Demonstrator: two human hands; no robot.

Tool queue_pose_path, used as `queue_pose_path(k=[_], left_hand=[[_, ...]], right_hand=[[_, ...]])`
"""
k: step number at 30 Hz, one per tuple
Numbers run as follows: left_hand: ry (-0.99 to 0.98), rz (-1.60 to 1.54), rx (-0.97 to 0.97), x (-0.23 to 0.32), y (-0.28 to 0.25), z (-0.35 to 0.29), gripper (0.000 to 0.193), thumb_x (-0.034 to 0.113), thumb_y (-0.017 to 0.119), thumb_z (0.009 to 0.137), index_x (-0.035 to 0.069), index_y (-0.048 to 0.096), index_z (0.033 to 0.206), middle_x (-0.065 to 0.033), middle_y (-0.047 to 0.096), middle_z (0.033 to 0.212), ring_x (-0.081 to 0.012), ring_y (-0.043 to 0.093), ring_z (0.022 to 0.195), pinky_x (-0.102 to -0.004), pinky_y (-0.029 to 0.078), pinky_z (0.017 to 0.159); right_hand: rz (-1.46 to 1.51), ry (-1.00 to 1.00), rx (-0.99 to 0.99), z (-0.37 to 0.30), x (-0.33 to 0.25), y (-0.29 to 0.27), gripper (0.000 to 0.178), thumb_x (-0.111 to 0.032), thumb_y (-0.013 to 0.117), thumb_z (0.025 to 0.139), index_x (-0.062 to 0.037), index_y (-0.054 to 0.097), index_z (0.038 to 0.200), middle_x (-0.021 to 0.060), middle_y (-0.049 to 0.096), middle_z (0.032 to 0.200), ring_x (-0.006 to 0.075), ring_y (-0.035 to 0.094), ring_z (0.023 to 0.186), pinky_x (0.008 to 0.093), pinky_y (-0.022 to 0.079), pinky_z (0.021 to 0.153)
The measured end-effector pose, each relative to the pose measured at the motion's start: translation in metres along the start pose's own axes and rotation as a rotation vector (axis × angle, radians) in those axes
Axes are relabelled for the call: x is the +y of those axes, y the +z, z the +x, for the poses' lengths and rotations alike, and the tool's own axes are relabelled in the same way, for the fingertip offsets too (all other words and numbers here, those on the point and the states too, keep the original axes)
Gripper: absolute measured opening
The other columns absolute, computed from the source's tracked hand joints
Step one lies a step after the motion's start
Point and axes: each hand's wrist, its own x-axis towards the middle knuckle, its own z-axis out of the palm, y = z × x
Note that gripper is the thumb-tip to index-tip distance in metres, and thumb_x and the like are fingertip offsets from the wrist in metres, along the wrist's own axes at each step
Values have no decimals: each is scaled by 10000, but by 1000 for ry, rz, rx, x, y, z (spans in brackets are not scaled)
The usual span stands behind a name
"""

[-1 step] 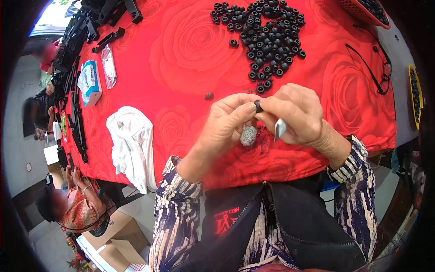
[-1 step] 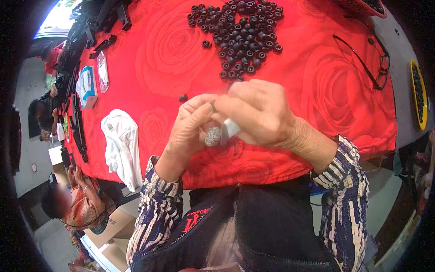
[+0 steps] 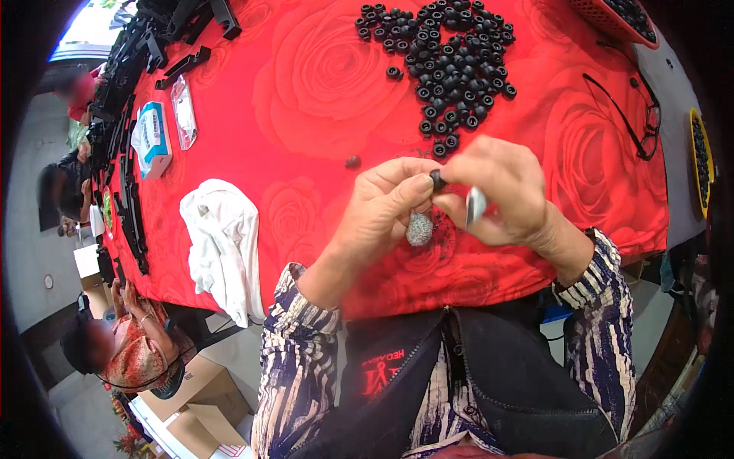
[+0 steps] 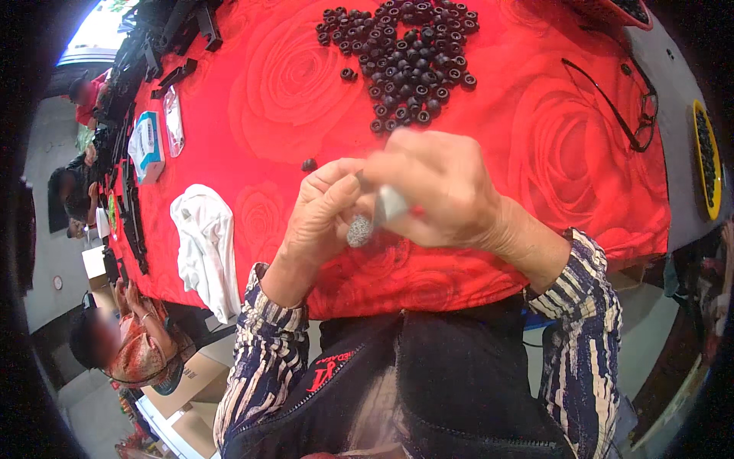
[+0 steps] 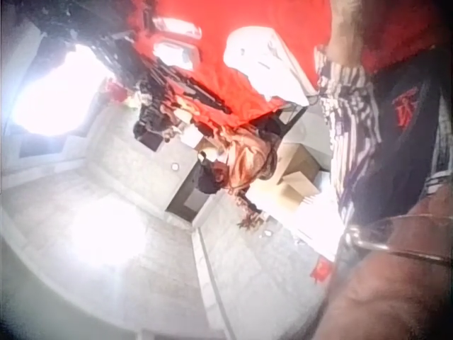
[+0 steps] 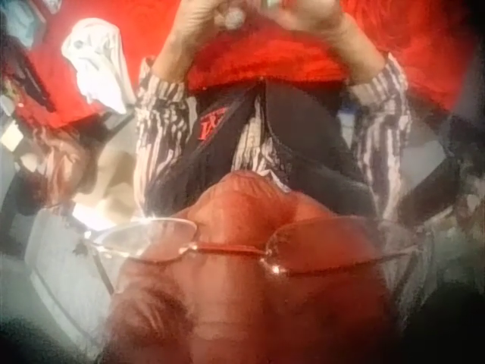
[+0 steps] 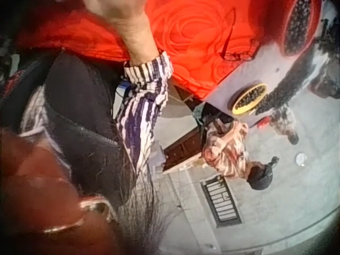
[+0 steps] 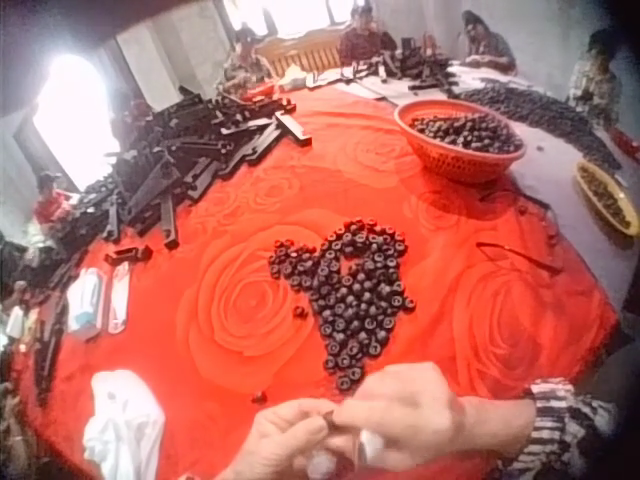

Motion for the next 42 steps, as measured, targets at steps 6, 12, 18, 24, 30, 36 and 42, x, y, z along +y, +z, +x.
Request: queue_pose_path(k=[6, 12, 18, 24, 30, 36, 42], left_hand=[[85, 41, -38, 7, 3, -1, 211, 79, 583, 877, -32, 578, 1057, -43, 619, 884, -68, 550, 770, -188, 440, 677], [104, 97, 2, 7, 6, -1, 211, 79, 585, 877, -25, 580, 1060, -44, 623, 907, -64, 564, 816, -190, 456, 719], [127, 129, 7, 5, 1, -1, 217, 88, 589, 877, -23, 582, 1064, -32, 625, 903, -54, 559, 798, -183, 451, 709], [125, 179, 34, 6, 4, -2, 210, 85, 587, 877, -19, 586, 1059, -34, 628, 908, -55, 560, 797, -180, 450, 708], [95, 146, 48, 7, 4, -2, 208, 83, 590, 874, -15, 588, 1057, -35, 630, 909, -57, 564, 805, -179, 452, 710], [103, 160, 53, 7, 6, -2, 193, 76, 586, 874, -15, 595, 1044, -37, 630, 902, -57, 555, 770, -184, 451, 691], [280, 129, 141, 13, -7, 5, 187, 54, 582, 868, -20, 598, 1039, -46, 629, 895, -69, 558, 743, -199, 453, 639]], right_hand=[[385, 633, -133, 6, -2, -13, 202, -95, 535, 844, 10, 518, 1017, 137, 547, 793, 226, 573, 632, 302, 447, 561], [242, 490, -208, 2, 7, -11, 183, -68, 546, 830, 31, 540, 985, 134, 565, 804, 237, 599, 661, 324, 462, 572], [225, 472, -231, 2, 7, -10, 188, -62, 567, 802, 30, 548, 965, 150, 561, 794, 276, 592, 692, 336, 460, 587], [223, 476, -243, 3, 6, -11, 183, -57, 568, 794, 31, 550, 953, 150, 563, 790, 289, 589, 704, 341, 459, 595], [215, 392, -201, -2, 11, -6, 175, -25, 552, 799, 20, 543, 967, 71, 468, 698, 163, 438, 564, 283, 340, 498], [223, 381, -217, -1, 12, -7, 158, -19, 558, 788, 22, 550, 940, 78, 472, 683, 174, 463, 564, 294, 359, 499], [367, 302, -391, -1, 6, -7, 130, -40, 555, 790, 15, 555, 908, 89, 508, 693, 189, 517, 586, 302, 407, 530]])
